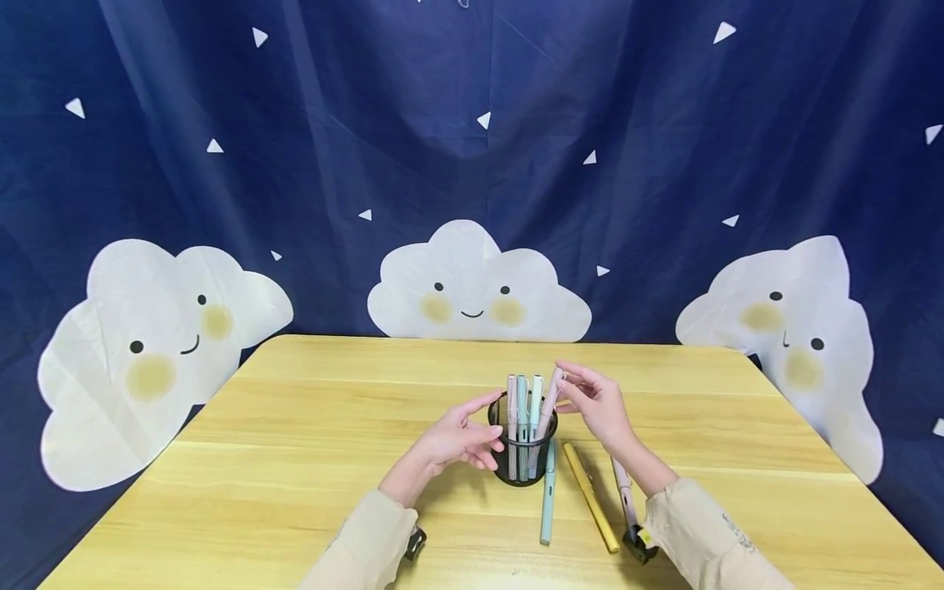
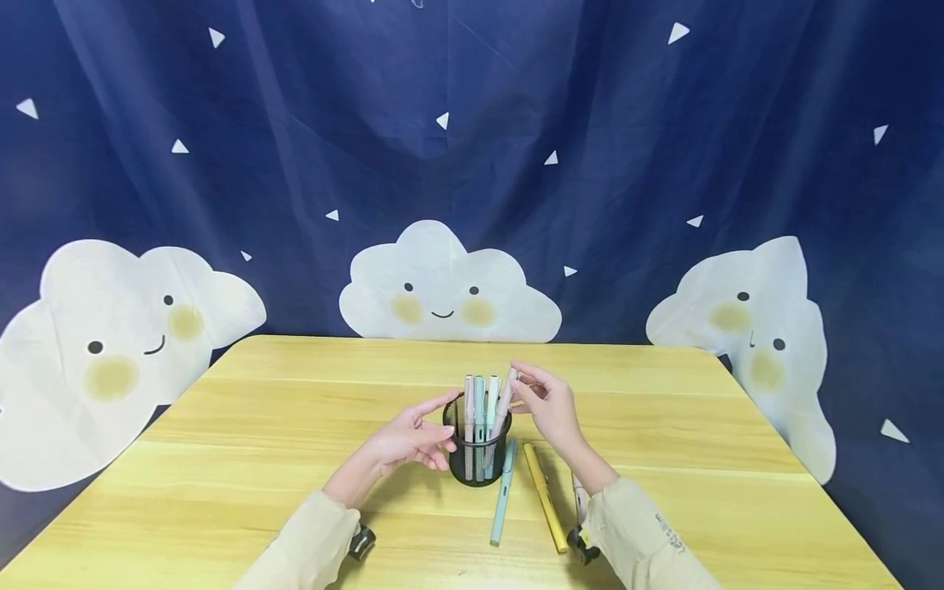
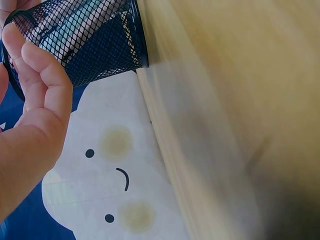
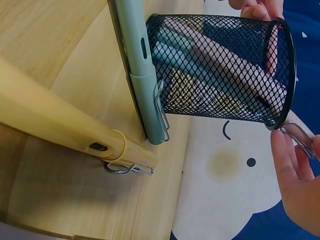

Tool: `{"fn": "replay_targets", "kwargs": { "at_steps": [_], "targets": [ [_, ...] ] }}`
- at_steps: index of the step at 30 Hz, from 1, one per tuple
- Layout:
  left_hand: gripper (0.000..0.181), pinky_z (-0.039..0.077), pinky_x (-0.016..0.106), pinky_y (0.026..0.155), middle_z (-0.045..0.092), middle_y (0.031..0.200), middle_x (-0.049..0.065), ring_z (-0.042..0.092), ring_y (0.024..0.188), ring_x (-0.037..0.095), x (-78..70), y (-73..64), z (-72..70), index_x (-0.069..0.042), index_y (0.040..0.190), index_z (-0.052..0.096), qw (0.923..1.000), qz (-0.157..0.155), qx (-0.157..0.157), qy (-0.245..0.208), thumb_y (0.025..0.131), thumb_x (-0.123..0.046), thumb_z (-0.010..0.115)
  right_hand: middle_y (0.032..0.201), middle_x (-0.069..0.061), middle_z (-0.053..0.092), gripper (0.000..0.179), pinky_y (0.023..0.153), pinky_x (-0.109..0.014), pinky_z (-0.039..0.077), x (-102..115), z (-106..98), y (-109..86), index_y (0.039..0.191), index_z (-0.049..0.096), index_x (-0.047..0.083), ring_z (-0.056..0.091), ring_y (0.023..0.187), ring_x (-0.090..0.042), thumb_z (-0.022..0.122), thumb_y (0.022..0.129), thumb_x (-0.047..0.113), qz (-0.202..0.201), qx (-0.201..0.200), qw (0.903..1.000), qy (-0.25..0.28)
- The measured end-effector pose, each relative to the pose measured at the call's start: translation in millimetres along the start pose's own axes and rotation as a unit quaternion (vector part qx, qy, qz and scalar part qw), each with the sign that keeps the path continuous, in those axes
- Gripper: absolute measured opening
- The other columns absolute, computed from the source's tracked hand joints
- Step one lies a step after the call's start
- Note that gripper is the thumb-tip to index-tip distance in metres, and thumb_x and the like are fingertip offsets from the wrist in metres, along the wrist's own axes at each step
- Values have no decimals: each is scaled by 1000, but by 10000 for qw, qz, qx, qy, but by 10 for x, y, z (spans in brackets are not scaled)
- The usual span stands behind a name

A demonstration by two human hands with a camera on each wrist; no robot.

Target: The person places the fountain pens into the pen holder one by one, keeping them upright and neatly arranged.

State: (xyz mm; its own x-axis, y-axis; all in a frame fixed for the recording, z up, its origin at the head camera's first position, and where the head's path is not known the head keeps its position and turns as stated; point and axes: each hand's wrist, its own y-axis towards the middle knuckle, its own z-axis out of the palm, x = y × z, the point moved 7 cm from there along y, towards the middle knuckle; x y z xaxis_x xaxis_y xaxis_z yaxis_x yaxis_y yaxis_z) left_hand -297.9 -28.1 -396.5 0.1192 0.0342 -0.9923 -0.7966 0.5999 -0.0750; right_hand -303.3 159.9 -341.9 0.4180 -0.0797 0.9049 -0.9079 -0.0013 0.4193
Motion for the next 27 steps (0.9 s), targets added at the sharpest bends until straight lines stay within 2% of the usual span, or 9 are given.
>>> {"fn": "replay_targets", "kwargs": {
  "at_steps": [5,9,14,21,27],
  "targets": [
    [66,51,24,51,62,84,24,61,53,16,-3,-6,-1,-15,143,23,10000,3,-7,19,87,-8,57,87,-23,57,30,57,-36,54,14,14,2,113,53,-14,63,66,-23,55,84,-7,-13,44,9999,-94],
    [66,51,24,52,61,86,26,61,53,16,-5,-8,5,-15,143,22,10000,12,18,7,87,-10,57,85,-25,58,28,57,-39,54,31,24,-3,112,55,-12,63,65,-20,56,84,-6,-88,57,9997,-231],
    [66,51,24,51,63,83,22,61,53,16,-4,-13,2,-15,143,22,10000,-9,-8,16,87,-10,57,83,-25,59,24,58,-42,53,46,52,-23,106,55,-10,61,64,-14,58,83,-6,-180,128,9992,-344],
    [68,50,23,51,63,82,19,61,53,16,-28,-6,2,-14,143,19,10000,32,19,42,87,-11,57,84,-26,60,18,56,-37,54,40,51,-21,99,56,-10,60,66,-13,59,82,-5,-190,74,9994,-295],
    [69,51,23,52,63,80,17,61,53,16,-3,-16,-10,-16,143,21,10000,-15,-45,61,86,-11,59,87,-25,61,14,58,-35,54,13,55,-35,93,60,-13,61,68,-10,60,82,-4,1,155,9987,-483]
  ]
}}
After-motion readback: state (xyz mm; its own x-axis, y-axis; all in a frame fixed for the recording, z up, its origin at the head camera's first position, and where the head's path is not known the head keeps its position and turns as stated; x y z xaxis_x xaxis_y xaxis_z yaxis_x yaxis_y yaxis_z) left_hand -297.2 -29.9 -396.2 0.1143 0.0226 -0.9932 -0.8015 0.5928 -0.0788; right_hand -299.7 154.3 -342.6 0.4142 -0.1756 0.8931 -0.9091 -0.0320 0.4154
